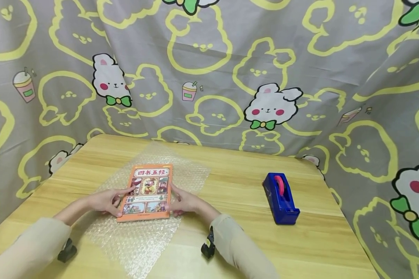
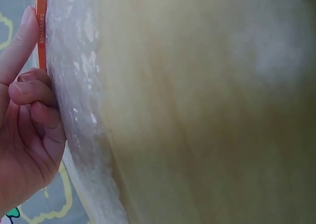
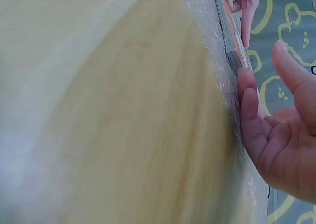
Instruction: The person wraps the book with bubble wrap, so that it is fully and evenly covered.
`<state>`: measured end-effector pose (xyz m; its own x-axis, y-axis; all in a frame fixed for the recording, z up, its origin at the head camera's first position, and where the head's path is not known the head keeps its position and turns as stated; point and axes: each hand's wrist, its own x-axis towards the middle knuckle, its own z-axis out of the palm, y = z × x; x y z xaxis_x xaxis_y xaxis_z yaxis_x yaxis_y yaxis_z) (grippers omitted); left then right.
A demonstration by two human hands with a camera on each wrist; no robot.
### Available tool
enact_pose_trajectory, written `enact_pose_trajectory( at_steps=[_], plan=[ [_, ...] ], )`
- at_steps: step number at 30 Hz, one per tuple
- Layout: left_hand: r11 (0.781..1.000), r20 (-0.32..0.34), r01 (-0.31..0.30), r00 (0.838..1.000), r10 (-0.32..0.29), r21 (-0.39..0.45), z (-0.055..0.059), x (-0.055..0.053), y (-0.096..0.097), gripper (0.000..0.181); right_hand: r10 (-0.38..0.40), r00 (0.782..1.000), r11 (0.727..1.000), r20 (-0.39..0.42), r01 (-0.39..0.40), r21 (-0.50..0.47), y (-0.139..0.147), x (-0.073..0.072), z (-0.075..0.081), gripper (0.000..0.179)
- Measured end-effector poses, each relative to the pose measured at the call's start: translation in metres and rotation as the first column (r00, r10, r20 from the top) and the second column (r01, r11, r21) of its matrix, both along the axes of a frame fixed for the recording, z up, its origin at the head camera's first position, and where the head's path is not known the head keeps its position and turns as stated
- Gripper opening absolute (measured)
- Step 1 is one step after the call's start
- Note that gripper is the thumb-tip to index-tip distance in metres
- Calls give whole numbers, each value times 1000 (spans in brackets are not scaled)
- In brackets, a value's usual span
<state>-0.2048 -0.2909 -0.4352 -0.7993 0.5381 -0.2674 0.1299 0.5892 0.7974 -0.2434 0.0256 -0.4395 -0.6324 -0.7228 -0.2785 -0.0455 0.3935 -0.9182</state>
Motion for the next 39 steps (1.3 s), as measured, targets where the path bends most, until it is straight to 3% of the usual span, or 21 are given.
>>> enact_pose_trajectory(
  at_steps=[7, 15, 21, 28, 34, 36, 39],
  plan=[
    [1000, 1, 11, 1000, -11, 8, 3, 1, 1, 97, 56, 998, 998, -32, -56, 16, 15, 14, 5, 90],
    [1000, 14, 18, 1000, -18, 15, 2, 2, 0, 98, 73, 997, 997, 34, -74, 38, 23, 34, 7, 92],
    [1000, 11, 21, 1000, -21, 18, 2, 0, -1, 98, 159, 985, 986, 72, -163, 46, 26, 47, 10, 91],
    [1000, 31, 9, 999, -9, 20, 2, 0, 0, 98, 314, 940, 949, 134, -313, -27, 26, 54, 15, 91],
    [999, 29, 14, 999, -15, 37, 3, -1, 0, 98, 453, 871, 892, 189, -445, -83, 28, 53, 22, 89],
    [999, 31, 17, 999, -18, 37, 3, 0, -1, 98, 491, 853, 871, 177, -482, -93, 28, 54, 23, 90],
    [999, 36, 21, 999, -22, 37, 2, 0, -1, 97, 519, 848, 853, 107, -504, -139, 27, 54, 23, 89]
  ],
)
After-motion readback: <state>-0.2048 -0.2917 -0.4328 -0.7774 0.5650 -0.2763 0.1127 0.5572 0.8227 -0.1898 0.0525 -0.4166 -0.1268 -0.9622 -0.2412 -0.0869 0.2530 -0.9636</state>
